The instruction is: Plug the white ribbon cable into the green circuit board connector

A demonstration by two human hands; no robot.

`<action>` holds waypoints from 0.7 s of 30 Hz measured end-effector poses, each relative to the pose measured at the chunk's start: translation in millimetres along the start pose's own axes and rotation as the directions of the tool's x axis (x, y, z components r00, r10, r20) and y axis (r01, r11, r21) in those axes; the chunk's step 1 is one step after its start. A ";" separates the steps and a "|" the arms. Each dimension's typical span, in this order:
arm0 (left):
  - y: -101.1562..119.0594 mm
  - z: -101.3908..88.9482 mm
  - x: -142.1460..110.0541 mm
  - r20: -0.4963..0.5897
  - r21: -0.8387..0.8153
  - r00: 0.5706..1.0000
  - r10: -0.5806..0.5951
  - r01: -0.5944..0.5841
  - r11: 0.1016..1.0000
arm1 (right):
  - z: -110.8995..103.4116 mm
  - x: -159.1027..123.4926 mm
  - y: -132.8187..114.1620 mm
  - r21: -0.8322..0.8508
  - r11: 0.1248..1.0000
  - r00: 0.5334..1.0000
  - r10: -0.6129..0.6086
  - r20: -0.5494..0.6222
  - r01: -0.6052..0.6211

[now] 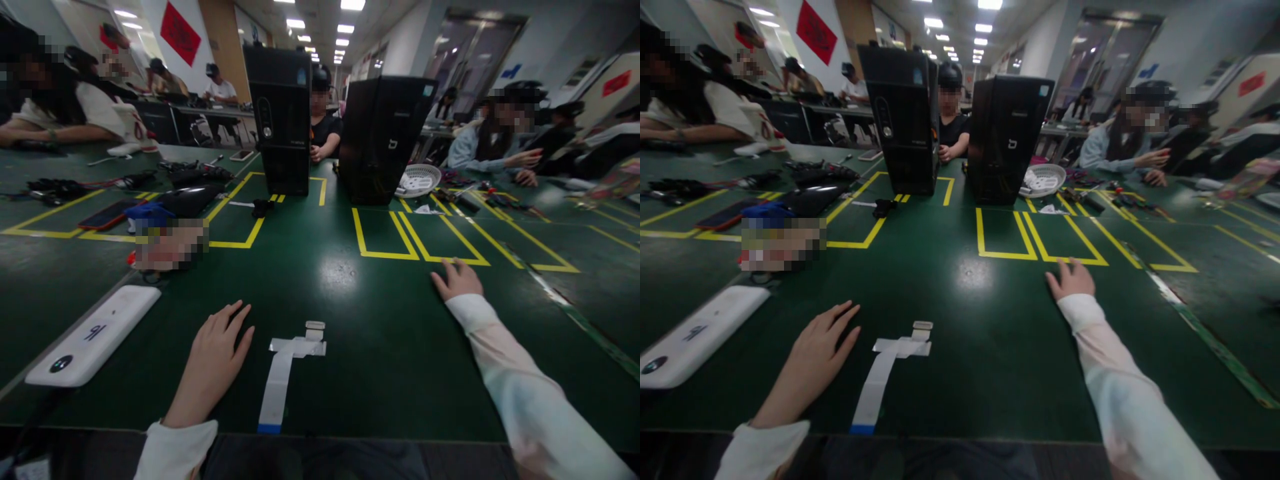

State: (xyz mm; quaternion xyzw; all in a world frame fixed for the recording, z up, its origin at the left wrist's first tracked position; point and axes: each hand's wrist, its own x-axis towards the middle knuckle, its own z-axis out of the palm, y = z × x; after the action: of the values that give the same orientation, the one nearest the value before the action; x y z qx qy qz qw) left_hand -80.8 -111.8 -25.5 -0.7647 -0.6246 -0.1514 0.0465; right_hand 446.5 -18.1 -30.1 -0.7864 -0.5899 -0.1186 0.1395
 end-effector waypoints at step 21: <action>-1.4 2.2 -0.4 -0.003 0.026 1.000 0.020 -0.020 0.999 | -3.0 -25.6 241.8 -0.151 0.801 0.812 0.583 -0.018 -0.579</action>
State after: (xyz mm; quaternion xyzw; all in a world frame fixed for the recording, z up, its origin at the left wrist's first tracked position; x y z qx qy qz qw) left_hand -81.8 -111.3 -27.9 -0.7700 -0.6188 -0.1441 0.0587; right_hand 671.7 -106.2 -55.6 -0.9390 -0.3122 -0.1025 0.1014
